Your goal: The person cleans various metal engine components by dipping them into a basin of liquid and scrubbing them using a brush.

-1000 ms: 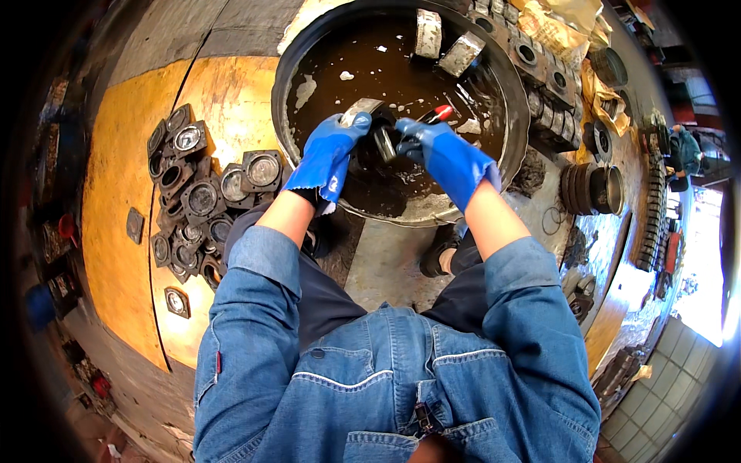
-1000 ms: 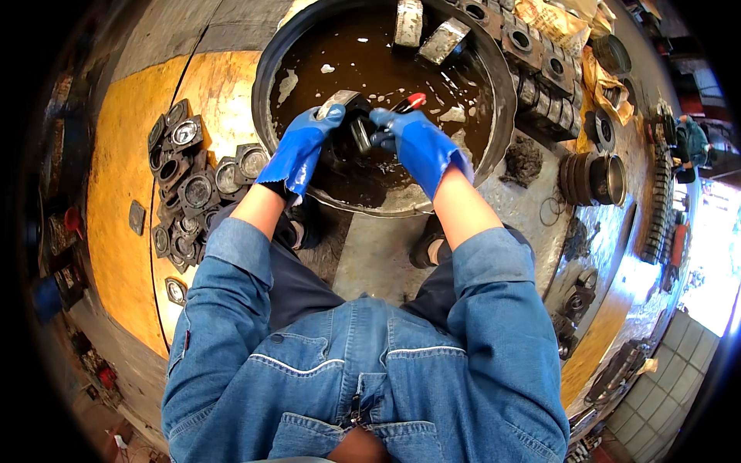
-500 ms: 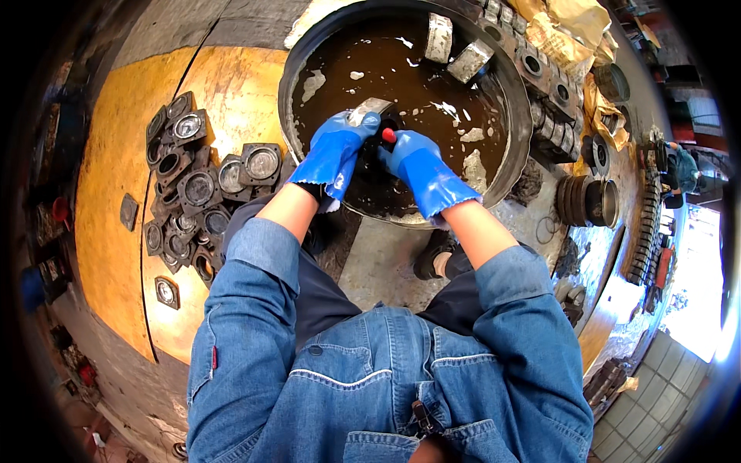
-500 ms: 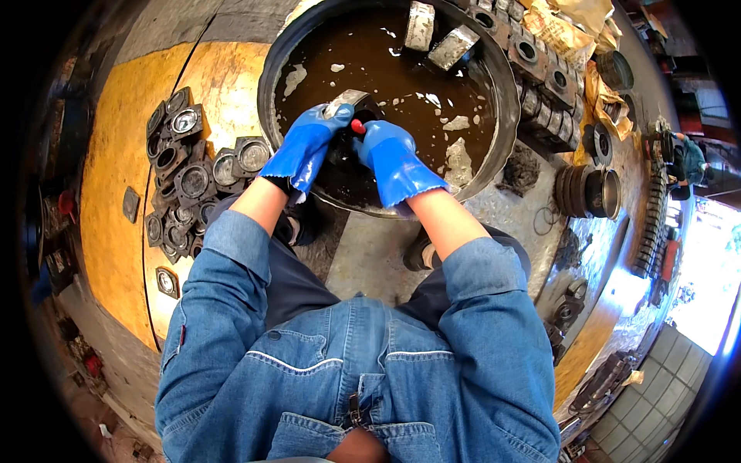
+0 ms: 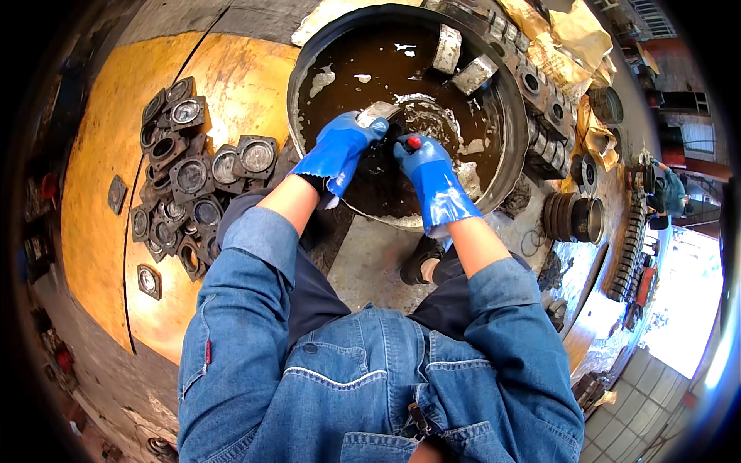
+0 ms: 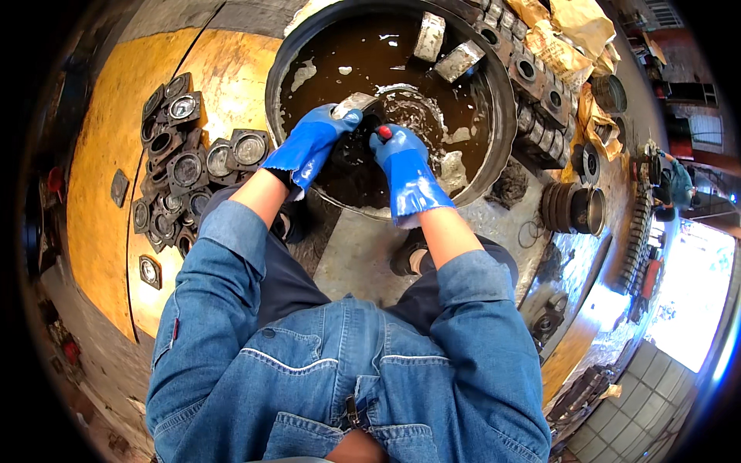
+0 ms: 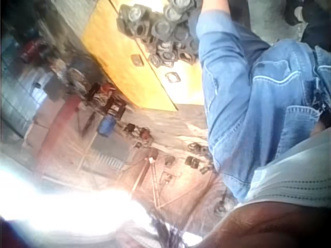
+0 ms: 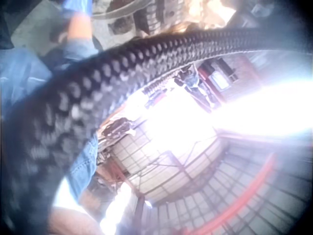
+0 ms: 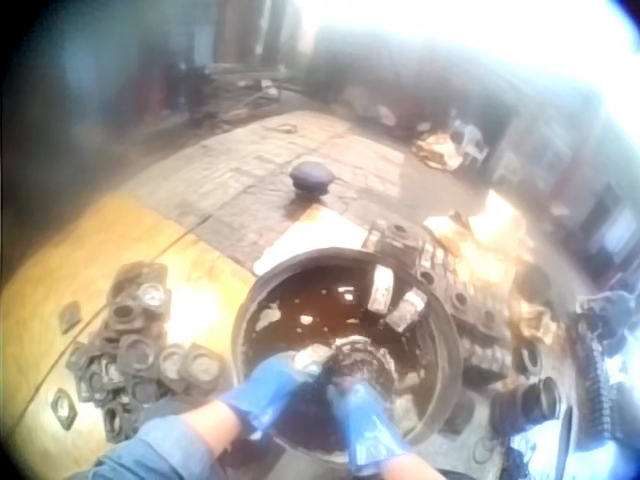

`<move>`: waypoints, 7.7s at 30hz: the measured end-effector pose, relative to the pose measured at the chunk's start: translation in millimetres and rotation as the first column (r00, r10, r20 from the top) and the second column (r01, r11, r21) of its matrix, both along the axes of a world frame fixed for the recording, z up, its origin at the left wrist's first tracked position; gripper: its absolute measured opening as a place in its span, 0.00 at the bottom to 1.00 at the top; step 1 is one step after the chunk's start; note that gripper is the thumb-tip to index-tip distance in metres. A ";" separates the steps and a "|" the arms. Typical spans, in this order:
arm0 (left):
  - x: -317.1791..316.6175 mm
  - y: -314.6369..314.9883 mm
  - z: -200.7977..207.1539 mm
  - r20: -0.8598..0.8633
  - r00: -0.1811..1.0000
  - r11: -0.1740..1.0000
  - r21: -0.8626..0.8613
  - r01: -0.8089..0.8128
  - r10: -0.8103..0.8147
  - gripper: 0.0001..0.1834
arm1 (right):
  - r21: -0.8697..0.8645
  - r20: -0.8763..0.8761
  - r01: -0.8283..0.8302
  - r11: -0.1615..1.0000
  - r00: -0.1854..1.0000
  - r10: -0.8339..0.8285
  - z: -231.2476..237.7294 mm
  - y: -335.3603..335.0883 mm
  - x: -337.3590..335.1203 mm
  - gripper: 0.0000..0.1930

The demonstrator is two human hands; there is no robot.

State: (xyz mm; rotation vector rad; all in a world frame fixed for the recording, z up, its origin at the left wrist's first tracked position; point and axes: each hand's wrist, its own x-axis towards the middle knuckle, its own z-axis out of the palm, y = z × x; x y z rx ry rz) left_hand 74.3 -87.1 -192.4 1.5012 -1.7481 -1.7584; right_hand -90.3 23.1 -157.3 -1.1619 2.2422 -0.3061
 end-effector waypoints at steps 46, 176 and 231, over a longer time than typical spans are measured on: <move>-8.5 7.8 15.4 0.107 0.993 0.993 -0.102 0.063 -0.052 0.31 | 0.188 0.358 -0.045 0.981 0.934 -0.026 29.1 0.4 -2.8 0.25; -29.7 18.1 75.1 0.010 0.981 0.907 -0.379 0.181 -0.191 0.22 | 0.000 0.690 0.620 0.785 0.568 -0.449 -87.6 43.1 -88.8 0.24; -60.2 20.6 65.8 -0.576 0.583 0.613 0.773 0.161 0.573 0.38 | -0.211 0.704 0.542 0.813 0.662 -0.258 68.0 31.4 -68.8 0.20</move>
